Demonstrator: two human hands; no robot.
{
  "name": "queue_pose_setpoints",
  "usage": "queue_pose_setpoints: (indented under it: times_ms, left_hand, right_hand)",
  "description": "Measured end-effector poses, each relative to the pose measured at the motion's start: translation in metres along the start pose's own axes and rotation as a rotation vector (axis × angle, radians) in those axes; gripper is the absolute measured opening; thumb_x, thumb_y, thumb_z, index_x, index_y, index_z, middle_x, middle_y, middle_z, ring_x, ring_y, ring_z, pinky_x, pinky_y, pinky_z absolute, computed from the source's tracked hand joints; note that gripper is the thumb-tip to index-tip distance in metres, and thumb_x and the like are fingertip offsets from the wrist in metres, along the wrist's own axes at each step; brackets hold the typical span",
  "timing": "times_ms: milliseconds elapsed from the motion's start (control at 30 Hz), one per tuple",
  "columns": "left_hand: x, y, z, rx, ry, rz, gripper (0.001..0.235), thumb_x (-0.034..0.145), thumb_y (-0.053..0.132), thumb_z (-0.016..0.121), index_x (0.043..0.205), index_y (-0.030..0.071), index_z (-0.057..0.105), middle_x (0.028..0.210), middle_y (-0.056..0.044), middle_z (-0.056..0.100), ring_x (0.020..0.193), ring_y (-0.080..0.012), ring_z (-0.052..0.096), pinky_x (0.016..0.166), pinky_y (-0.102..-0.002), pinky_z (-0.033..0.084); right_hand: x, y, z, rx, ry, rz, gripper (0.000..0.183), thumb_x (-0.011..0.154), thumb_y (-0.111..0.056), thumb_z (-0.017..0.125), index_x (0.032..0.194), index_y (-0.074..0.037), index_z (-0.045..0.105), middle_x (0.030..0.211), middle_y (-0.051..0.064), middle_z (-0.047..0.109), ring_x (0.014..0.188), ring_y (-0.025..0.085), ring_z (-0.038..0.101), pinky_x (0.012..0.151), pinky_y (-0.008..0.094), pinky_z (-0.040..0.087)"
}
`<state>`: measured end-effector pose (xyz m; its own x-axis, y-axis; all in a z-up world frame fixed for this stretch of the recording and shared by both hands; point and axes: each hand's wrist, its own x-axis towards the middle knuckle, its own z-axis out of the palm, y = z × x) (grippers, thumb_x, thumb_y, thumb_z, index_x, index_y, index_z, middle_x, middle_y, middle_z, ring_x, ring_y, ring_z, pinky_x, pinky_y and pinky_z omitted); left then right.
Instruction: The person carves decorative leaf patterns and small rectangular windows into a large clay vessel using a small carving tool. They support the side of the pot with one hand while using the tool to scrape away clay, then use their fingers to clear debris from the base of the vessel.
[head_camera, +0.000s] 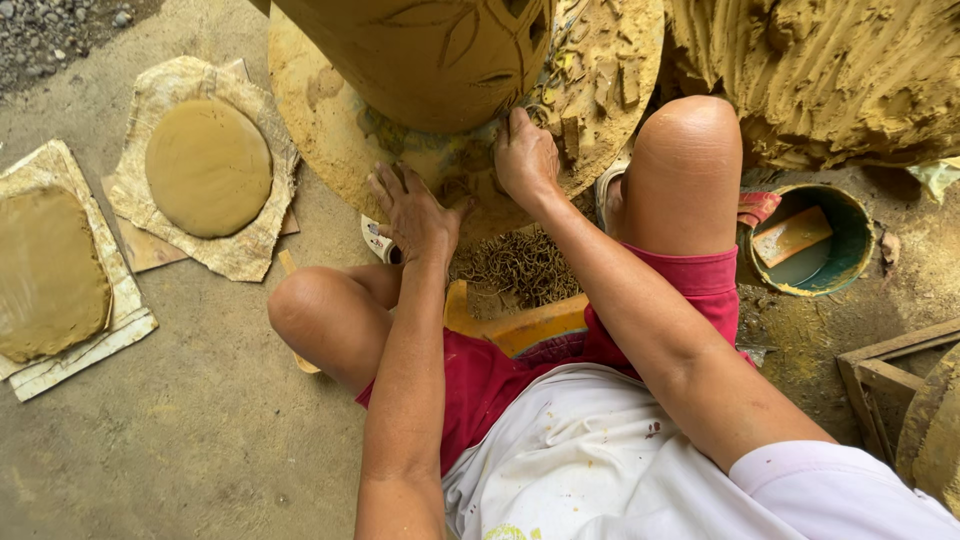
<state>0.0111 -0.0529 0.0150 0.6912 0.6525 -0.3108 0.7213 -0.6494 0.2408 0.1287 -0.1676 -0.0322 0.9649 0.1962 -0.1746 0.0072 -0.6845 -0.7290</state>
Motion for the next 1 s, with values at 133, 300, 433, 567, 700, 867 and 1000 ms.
queue_pose_setpoints:
  times_ms: [133, 300, 433, 567, 700, 867, 1000]
  left_hand:
    - [-0.007, -0.001, -0.001, 0.002, 0.016, 0.031, 0.116, 0.073, 0.049, 0.09, 0.158, 0.002, 0.026, 0.169, -0.021, 0.005, 0.156, -0.0376, 0.002, 0.111, -0.078, 0.028]
    - [-0.007, -0.005, 0.004, 0.025, 0.057, 0.071, 0.12, 0.073, 0.056, 0.089, 0.159, 0.003, 0.024, 0.168, -0.02, 0.005, 0.156, -0.0364, 0.002, 0.11, -0.078, 0.028]
    - [-0.007, -0.007, 0.004, 0.029, 0.062, 0.075, 0.121, 0.072, 0.061, 0.087, 0.158, 0.003, 0.025, 0.169, -0.019, 0.006, 0.157, -0.0357, 0.003, 0.11, -0.079, 0.029]
    - [-0.009, -0.006, 0.006, 0.043, 0.086, 0.087, 0.123, 0.071, 0.065, 0.086, 0.158, 0.002, 0.026, 0.168, -0.02, 0.007, 0.156, -0.0367, 0.005, 0.109, -0.079, 0.03]
    - [-0.01, -0.003, 0.005, 0.071, 0.069, 0.081, 0.125, 0.069, 0.066, 0.085, 0.158, 0.002, 0.025, 0.168, -0.022, 0.007, 0.155, -0.0384, 0.005, 0.106, -0.079, 0.033]
    - [-0.012, -0.002, 0.006, 0.067, 0.09, 0.091, 0.126, 0.07, 0.068, 0.085, 0.158, 0.001, 0.026, 0.167, -0.023, 0.009, 0.155, -0.0403, 0.007, 0.106, -0.079, 0.034]
    - [-0.01, -0.002, 0.009, 0.076, 0.06, 0.084, 0.127, 0.07, 0.068, 0.085, 0.158, -0.001, 0.024, 0.167, -0.026, 0.007, 0.155, -0.0417, 0.005, 0.106, -0.078, 0.035]
  right_hand:
    - [-0.009, 0.01, -0.009, -0.028, -0.052, 0.034, 0.019, 0.106, -0.022, 0.05, 0.101, -0.005, 0.059, 0.07, 0.013, 0.066, 0.057, 0.026, 0.061, 0.056, 0.045, 0.053]
    - [-0.033, 0.029, -0.029, -0.148, -0.007, -0.141, 0.025, 0.11, -0.029, 0.049, 0.097, -0.008, 0.055, 0.059, 0.007, 0.054, 0.049, 0.019, 0.047, 0.048, 0.041, 0.039]
    - [-0.031, 0.03, -0.042, -0.17, 0.065, -0.266, 0.026, 0.113, -0.027, 0.045, 0.095, -0.009, 0.049, 0.057, 0.003, 0.05, 0.049, 0.015, 0.041, 0.046, 0.038, 0.038]
    - [-0.024, 0.027, -0.041, 0.113, -0.056, -0.117, 0.022, 0.113, -0.022, 0.044, 0.095, -0.01, 0.049, 0.066, 0.003, 0.046, 0.053, 0.012, 0.039, 0.046, 0.036, 0.041]
    - [-0.015, 0.026, -0.037, 0.144, -0.054, -0.069, 0.018, 0.11, -0.021, 0.048, 0.096, -0.01, 0.053, 0.072, 0.002, 0.055, 0.056, 0.012, 0.047, 0.05, 0.033, 0.047]
    - [-0.004, 0.031, -0.032, 0.224, -0.042, -0.102, 0.02, 0.108, -0.02, 0.05, 0.093, -0.009, 0.057, 0.078, 0.002, 0.061, 0.063, 0.011, 0.056, 0.056, 0.03, 0.052]
    - [-0.002, 0.037, -0.029, 0.196, -0.025, -0.12, 0.023, 0.11, -0.019, 0.051, 0.09, -0.007, 0.056, 0.077, 0.005, 0.059, 0.063, 0.013, 0.053, 0.056, 0.032, 0.05]
